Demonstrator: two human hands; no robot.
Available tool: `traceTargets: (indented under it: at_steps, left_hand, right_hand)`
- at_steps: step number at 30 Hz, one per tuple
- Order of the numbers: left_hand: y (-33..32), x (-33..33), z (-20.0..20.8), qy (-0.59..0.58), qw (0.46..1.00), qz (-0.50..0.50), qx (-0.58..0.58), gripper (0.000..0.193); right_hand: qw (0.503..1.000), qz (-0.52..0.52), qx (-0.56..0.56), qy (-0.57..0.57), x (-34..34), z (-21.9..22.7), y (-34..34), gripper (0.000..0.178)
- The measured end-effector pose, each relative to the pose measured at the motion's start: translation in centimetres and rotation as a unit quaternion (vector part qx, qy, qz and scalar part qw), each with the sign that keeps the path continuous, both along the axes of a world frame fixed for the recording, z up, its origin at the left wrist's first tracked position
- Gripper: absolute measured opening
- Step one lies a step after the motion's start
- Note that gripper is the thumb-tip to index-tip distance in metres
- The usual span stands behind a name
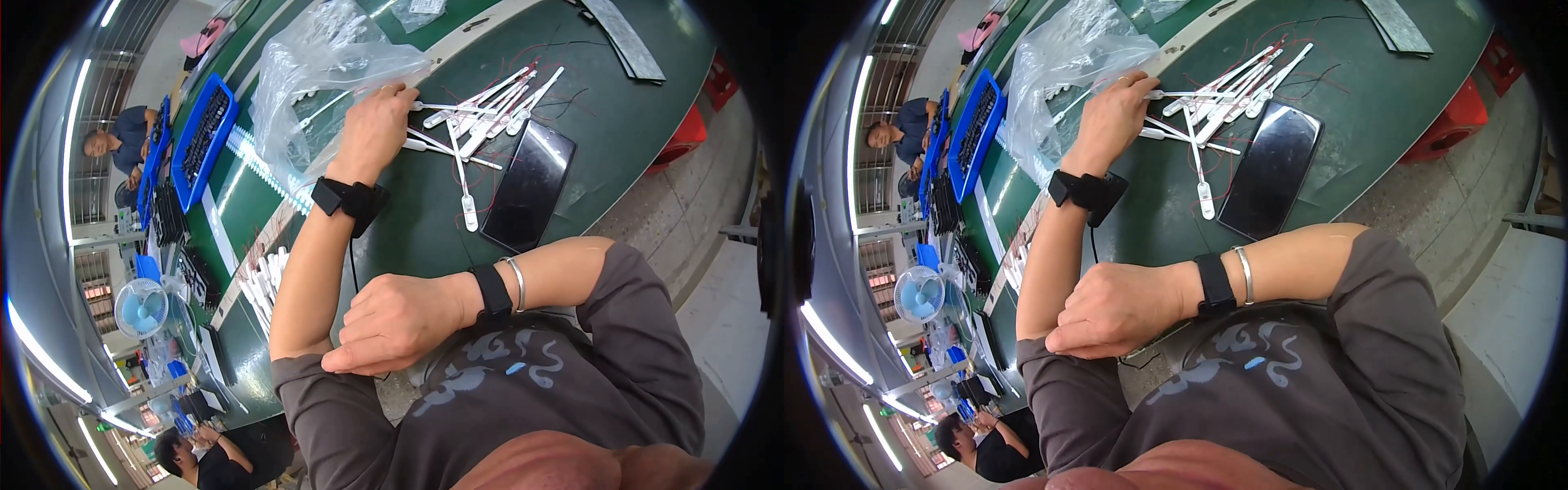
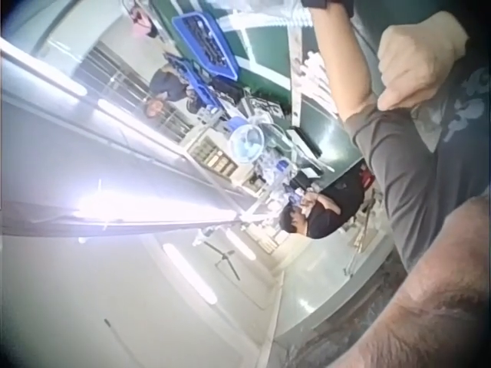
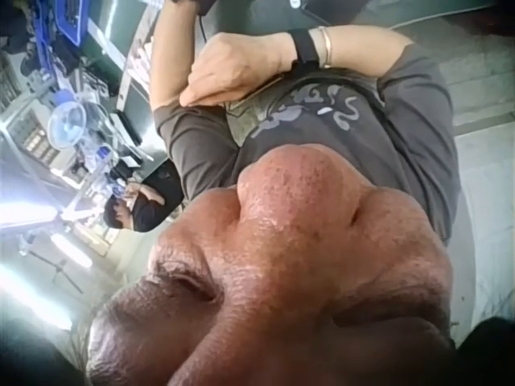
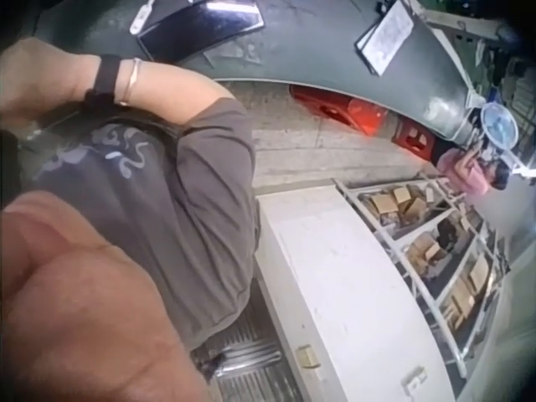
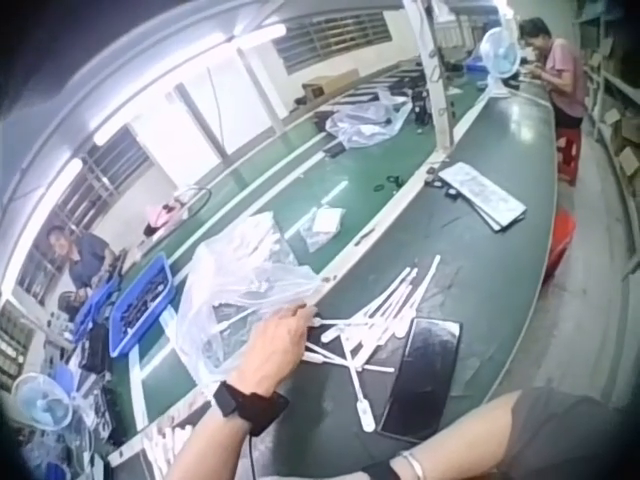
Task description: Assembling small plastic and wire components for an electronic device at a factory workstation.
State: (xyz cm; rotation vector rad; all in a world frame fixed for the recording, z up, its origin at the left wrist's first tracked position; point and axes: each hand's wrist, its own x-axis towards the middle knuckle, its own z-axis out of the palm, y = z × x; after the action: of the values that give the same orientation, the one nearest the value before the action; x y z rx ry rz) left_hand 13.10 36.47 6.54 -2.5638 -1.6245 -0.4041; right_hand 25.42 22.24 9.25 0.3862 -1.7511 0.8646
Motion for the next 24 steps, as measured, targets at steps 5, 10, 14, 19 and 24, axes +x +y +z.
traceTargets:
  at_steps: [5,10,14,19,24]
  left_hand:
    - [-0.9,0.1,1.1,0.008,1.000,0.022,-0.014,0.024]
    - [-2.3,-2.2,1.4,0.037,0.998,0.029,-0.053,0.020]
    - [-2.9,-2.7,1.5,0.011,0.998,0.007,-0.054,0.018]
    - [-3.5,-2.9,2.4,0.065,0.996,-0.021,-0.064,0.017]
    - [-6.0,-3.2,4.7,0.106,0.993,-0.056,0.022,0.010]
  right_hand:
    - [1.000,0.006,-0.010,0.019,-0.1,-0.5,-0.3,0.018]
    - [1.000,-0.001,-0.005,0.007,-0.3,-0.3,-0.5,0.017]
    - [1.000,-0.009,-0.001,-0.017,-0.2,0.0,-0.5,0.016]
    - [0.999,-0.005,-0.008,-0.041,-0.2,0.1,-0.3,0.014]
    - [0.999,0.008,-0.011,-0.041,-0.5,-0.2,-0.5,0.013]
